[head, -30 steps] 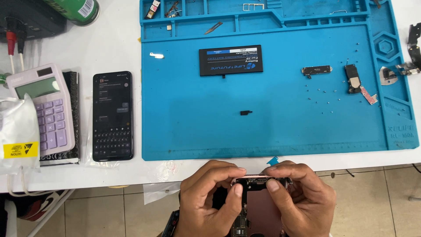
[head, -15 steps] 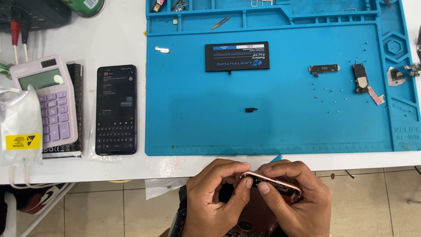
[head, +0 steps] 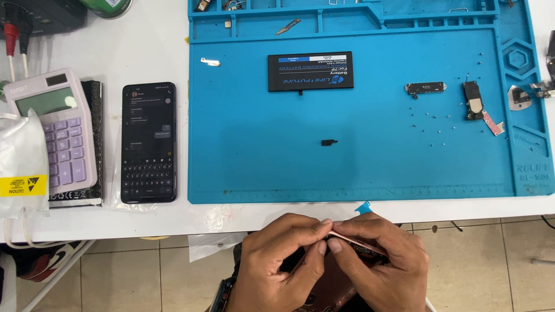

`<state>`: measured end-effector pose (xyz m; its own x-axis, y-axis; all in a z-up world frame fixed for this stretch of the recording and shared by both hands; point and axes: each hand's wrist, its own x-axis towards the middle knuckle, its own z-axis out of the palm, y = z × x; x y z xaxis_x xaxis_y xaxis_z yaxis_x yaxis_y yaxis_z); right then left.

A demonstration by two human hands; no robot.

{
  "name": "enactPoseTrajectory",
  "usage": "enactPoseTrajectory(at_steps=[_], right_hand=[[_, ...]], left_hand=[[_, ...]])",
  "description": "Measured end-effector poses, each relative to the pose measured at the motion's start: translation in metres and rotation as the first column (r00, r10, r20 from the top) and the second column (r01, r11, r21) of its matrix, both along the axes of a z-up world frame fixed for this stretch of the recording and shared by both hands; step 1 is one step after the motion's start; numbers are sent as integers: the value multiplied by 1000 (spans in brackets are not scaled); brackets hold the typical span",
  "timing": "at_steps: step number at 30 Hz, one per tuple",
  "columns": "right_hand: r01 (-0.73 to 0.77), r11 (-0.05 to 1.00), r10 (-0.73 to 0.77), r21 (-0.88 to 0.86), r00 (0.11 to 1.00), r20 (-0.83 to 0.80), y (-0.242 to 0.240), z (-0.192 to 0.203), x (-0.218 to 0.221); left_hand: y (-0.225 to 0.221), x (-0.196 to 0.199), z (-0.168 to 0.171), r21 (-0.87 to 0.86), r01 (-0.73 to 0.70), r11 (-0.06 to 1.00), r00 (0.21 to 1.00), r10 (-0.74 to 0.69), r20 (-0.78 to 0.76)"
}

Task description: The person repairs a disassembled smartphone by handling internal components and flex cables. They connect a ribbon cable to the motherboard and use a screwdriver to secure parts inside the phone's chassis.

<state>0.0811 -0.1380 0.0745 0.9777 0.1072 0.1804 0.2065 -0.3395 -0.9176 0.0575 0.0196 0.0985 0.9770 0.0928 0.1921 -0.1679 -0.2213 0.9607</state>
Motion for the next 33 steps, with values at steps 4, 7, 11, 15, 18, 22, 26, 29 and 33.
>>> enactPoseTrajectory(at_steps=[4,7,11,15,18,22,26,29,33], right_hand=[[17,996,-12,-90,999,51,4,7,2],[72,980,-32,-184,977,212,7,1,0],[289,937,-272,-197,956,107,-1,-15,-3],[324,936,-333,-138,942,-45,-11,-21,5],[197,979,-200,-43,974,-106,-16,-15,8],[18,995,-15,96,1000,-25,-42,1,17],[270,959,-281,85,947,158,-90,-6,34],[441,897,-429,19,862,271,-131,-2,55],[506,833,-380,-224,817,433,-173,8,80]], left_hand=[[-3,2,-3,47,-18,999,998,16,53],[-3,2,-3,90,-9,996,998,3,68],[-14,-12,-2,467,-67,882,987,-10,161],[-32,-12,-43,729,-448,518,847,-13,531],[-22,2,-32,754,-409,514,845,-98,526],[28,13,-13,923,-45,381,926,-331,182],[59,38,-11,971,15,239,926,-369,77],[77,46,-27,987,24,157,922,-386,39],[86,46,-43,986,-1,168,939,-338,59]])
